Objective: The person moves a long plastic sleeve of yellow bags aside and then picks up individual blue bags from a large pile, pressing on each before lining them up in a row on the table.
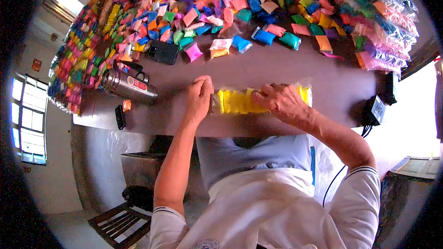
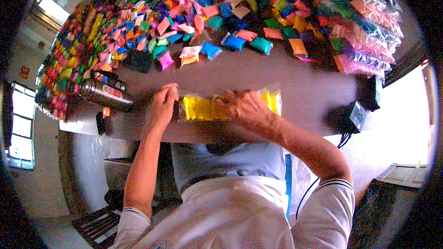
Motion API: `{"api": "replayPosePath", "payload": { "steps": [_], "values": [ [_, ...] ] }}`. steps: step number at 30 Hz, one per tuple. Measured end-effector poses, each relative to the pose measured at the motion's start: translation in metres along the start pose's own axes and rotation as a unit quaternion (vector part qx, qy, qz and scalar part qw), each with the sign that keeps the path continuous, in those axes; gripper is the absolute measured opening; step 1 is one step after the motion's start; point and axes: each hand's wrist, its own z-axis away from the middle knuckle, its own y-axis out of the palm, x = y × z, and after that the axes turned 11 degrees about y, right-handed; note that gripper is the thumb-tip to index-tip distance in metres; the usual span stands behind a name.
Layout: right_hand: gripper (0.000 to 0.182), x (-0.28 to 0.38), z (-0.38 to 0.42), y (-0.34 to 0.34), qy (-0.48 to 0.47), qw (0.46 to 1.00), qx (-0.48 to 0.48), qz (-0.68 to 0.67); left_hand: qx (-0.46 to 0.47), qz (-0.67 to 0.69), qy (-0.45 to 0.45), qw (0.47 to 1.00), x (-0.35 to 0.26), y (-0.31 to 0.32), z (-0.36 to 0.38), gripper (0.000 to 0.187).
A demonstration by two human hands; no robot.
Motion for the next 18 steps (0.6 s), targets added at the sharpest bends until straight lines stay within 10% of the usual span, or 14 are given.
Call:
{"api": "replayPosePath", "payload": {
  "steps": [18],
  "values": [
    [0.029, 0.003, 0.000, -0.001, 0.061, 0.996, -0.003, -0.059, -0.007, 0.013, 0.036, 0.999, 0.002, -0.001, 0.016, 0.030]
  ]
}}
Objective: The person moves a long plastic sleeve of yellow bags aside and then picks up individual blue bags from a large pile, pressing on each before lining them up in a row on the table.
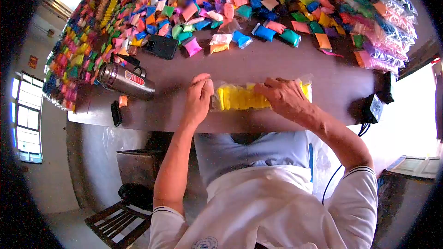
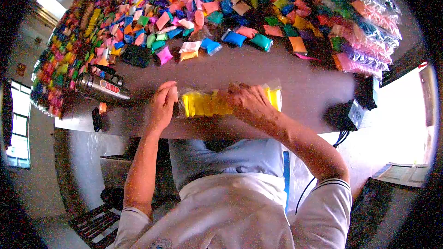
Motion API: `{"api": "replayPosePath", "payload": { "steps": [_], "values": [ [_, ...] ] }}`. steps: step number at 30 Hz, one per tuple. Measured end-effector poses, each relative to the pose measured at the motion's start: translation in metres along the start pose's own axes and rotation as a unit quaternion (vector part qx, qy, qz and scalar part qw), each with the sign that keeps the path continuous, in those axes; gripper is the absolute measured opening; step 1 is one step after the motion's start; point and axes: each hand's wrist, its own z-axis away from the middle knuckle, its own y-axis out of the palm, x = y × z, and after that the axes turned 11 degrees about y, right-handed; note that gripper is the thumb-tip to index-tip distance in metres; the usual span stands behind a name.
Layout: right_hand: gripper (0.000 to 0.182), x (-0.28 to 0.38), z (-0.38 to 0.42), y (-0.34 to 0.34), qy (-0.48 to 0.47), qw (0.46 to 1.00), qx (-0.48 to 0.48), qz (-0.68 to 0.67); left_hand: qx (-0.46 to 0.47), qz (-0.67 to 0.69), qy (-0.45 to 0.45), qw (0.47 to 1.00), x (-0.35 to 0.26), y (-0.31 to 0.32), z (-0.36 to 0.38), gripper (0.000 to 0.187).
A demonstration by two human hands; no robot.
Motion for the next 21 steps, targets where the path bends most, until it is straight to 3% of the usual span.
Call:
{"api": "replayPosePath", "payload": {
  "steps": [5, 9, 12, 15, 17, 18, 21],
  "values": [
    [0.029, 0.001, 0.007, 0.004, 0.013, 1.000, -0.023, 0.016, 0.016, -0.069, 0.062, 0.996, 0.016, -0.001, 0.013, 0.030],
    [0.027, 0.013, 0.003, 0.007, 0.032, 0.998, -0.029, 0.049, 0.014, -0.050, 0.055, 0.997, 0.011, -0.001, 0.010, 0.030],
    [0.030, 0.016, -0.001, 0.024, 0.093, 0.992, -0.003, 0.089, -0.002, -0.048, 0.066, 0.997, 0.012, 0.000, 0.007, 0.031],
    [0.027, 0.028, -0.006, 0.029, 0.109, 0.993, -0.009, 0.047, -0.015, -0.053, 0.022, 0.998, 0.012, -0.001, 0.006, 0.032],
    [0.015, 0.033, -0.006, 0.028, 0.092, 0.991, -0.099, -0.014, -0.005, -0.019, -0.025, 0.999, 0.011, -0.003, 0.008, 0.034],
    [0.015, 0.033, -0.005, 0.029, 0.092, 0.991, -0.097, -0.015, -0.004, -0.020, -0.027, 0.999, 0.013, -0.003, 0.010, 0.034],
    [0.031, 0.029, -0.002, 0.032, 0.101, 0.993, -0.055, 0.000, -0.005, -0.025, 0.004, 1.000, 0.018, -0.004, 0.012, 0.034]
  ]
}}
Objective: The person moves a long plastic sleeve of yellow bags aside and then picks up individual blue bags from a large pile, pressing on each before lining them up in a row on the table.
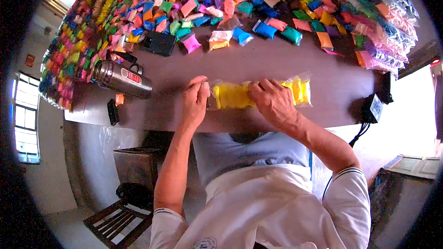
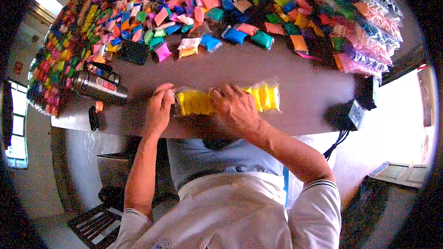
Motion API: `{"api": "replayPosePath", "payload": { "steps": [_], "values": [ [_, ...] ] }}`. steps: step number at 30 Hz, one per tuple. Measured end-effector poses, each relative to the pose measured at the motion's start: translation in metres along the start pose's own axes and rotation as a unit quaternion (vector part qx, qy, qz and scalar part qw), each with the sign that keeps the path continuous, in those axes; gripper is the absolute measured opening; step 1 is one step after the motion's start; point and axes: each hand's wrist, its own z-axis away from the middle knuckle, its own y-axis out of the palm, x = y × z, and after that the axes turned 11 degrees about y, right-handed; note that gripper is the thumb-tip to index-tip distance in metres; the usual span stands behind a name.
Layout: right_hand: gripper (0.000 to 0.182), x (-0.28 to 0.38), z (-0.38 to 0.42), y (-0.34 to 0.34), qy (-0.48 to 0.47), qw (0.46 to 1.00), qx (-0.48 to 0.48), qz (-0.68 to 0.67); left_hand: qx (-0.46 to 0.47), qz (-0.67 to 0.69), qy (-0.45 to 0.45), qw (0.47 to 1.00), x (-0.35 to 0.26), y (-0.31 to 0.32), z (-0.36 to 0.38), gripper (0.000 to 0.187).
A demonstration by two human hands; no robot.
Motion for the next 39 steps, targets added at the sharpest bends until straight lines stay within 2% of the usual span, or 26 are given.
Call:
{"api": "replayPosePath", "payload": {
  "steps": [3, 5, 9, 11, 15, 17, 18, 20, 22, 24, 26, 28, 30, 32, 34, 35, 36, 38, 39],
  "values": [
    [0.035, 0.001, 0.001, 0.001, -0.019, 1.000, -0.006, -0.001, 0.030, -0.029, 0.005, 0.999, -0.002, -0.004, 0.004, 0.033],
    [0.018, 0.005, 0.001, -0.003, -0.036, 0.999, -0.034, 0.000, 0.019, -0.020, 0.036, 0.999, 0.003, -0.002, 0.008, 0.034],
    [0.018, 0.004, 0.002, 0.003, -0.037, 0.998, -0.035, 0.021, 0.031, -0.016, 0.037, 0.999, -0.002, -0.007, 0.010, 0.033],
    [0.042, -0.002, 0.005, 0.009, -0.036, 0.998, 0.004, 0.058, 0.035, -0.034, 0.053, 0.997, -0.007, -0.008, 0.009, 0.033],
    [0.046, 0.004, 0.009, 0.008, -0.036, 0.992, -0.018, 0.116, 0.042, -0.036, 0.009, 0.998, -0.007, -0.001, 0.014, 0.029],
    [0.049, 0.018, 0.012, -0.010, -0.021, 0.991, 0.052, 0.121, 0.020, -0.074, 0.050, 0.996, 0.010, 0.010, 0.019, 0.031],
    [0.049, 0.020, 0.015, -0.008, -0.020, 0.991, 0.053, 0.123, 0.021, -0.071, 0.050, 0.996, 0.012, 0.012, 0.019, 0.031],
    [0.051, 0.018, 0.024, 0.000, -0.047, 0.985, -0.009, 0.164, 0.004, -0.048, 0.030, 0.998, 0.014, 0.016, 0.021, 0.029],
    [0.052, 0.016, 0.026, 0.001, -0.061, 0.981, -0.030, 0.184, 0.001, -0.025, 0.024, 0.999, 0.010, 0.015, 0.022, 0.029],
    [0.045, 0.020, 0.023, 0.000, -0.016, 0.995, -0.017, 0.101, -0.001, -0.004, 0.019, 1.000, 0.011, 0.015, 0.022, 0.028],
    [0.046, 0.022, 0.024, 0.000, 0.002, 0.997, -0.026, 0.076, -0.011, -0.017, 0.044, 0.999, 0.016, 0.016, 0.023, 0.027],
    [0.047, 0.020, 0.023, -0.001, 0.020, 0.997, -0.039, 0.058, -0.011, -0.019, 0.024, 0.999, 0.012, 0.017, 0.025, 0.027],
    [0.050, 0.017, 0.027, 0.001, -0.005, 0.991, -0.006, 0.134, -0.025, -0.010, 0.002, 1.000, 0.015, 0.019, 0.026, 0.028],
    [0.048, 0.011, 0.030, 0.009, -0.009, 0.989, -0.002, 0.146, -0.036, -0.013, 0.007, 0.999, 0.008, 0.021, 0.029, 0.029],
    [0.047, 0.007, 0.026, 0.010, -0.057, 0.991, -0.055, 0.109, -0.019, 0.016, -0.009, 1.000, 0.015, 0.019, 0.027, 0.030],
    [0.037, 0.006, 0.028, 0.007, -0.051, 0.994, -0.049, 0.078, -0.018, 0.019, -0.009, 1.000, 0.017, 0.019, 0.029, 0.031],
    [0.037, 0.003, 0.029, 0.007, -0.049, 0.994, -0.052, 0.084, -0.019, 0.023, -0.004, 1.000, 0.017, 0.020, 0.029, 0.031],
    [0.026, -0.008, 0.032, 0.009, -0.080, 0.995, -0.041, -0.033, -0.037, -0.005, 0.009, 0.999, 0.020, 0.022, 0.030, 0.031],
    [0.020, -0.015, 0.034, 0.003, -0.102, 0.989, -0.082, -0.071, -0.025, -0.003, 0.001, 1.000, 0.025, 0.021, 0.032, 0.032]
  ]
}}
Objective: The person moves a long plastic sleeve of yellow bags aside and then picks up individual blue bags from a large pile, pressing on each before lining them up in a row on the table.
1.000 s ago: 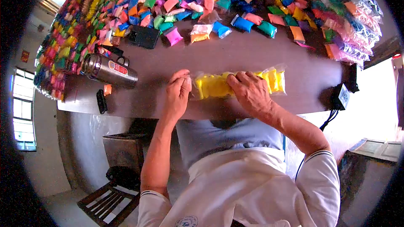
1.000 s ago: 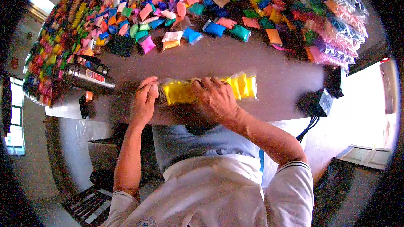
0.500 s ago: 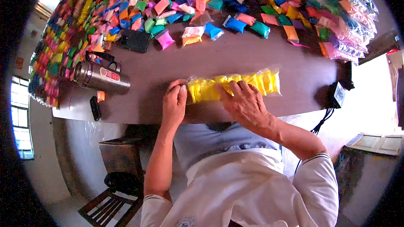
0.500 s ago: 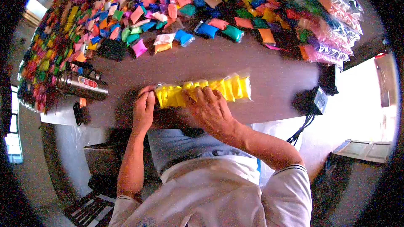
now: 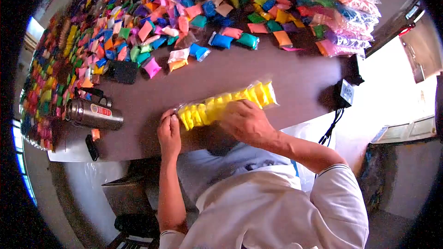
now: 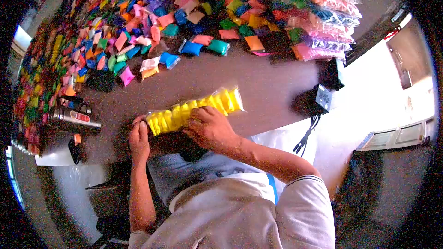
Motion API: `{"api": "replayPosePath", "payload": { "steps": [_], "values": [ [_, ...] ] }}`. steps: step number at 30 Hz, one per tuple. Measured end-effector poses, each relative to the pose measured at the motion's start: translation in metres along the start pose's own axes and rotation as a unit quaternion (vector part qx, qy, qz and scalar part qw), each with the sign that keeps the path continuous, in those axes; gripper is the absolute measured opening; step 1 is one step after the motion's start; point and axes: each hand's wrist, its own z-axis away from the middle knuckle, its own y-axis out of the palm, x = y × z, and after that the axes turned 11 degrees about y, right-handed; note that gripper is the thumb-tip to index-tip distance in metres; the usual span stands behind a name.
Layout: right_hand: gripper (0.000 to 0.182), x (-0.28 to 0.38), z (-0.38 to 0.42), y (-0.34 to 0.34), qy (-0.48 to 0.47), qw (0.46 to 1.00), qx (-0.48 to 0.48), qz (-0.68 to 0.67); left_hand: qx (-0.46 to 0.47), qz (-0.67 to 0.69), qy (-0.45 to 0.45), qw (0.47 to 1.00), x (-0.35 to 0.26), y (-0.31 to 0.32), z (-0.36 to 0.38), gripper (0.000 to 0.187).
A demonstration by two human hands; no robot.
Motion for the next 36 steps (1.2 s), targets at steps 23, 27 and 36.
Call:
{"api": "replayPosePath", "payload": {
  "steps": [23, 27, 36],
  "values": [
    [0.023, -0.098, 0.009, -0.061, 0.474, 0.858, 0.032, -0.197, -0.008, -0.018, -0.005, 1.000, -0.010, 0.001, -0.002, 0.036],
    [0.017, -0.100, 0.024, -0.057, 0.416, 0.903, 0.018, -0.107, 0.001, -0.015, -0.005, 1.000, -0.011, 0.001, -0.003, 0.035],
    [0.028, -0.091, 0.028, -0.049, 0.483, 0.836, -0.021, -0.261, 0.002, -0.064, 0.031, 0.997, -0.018, 0.006, -0.006, 0.027]
  ]
}}
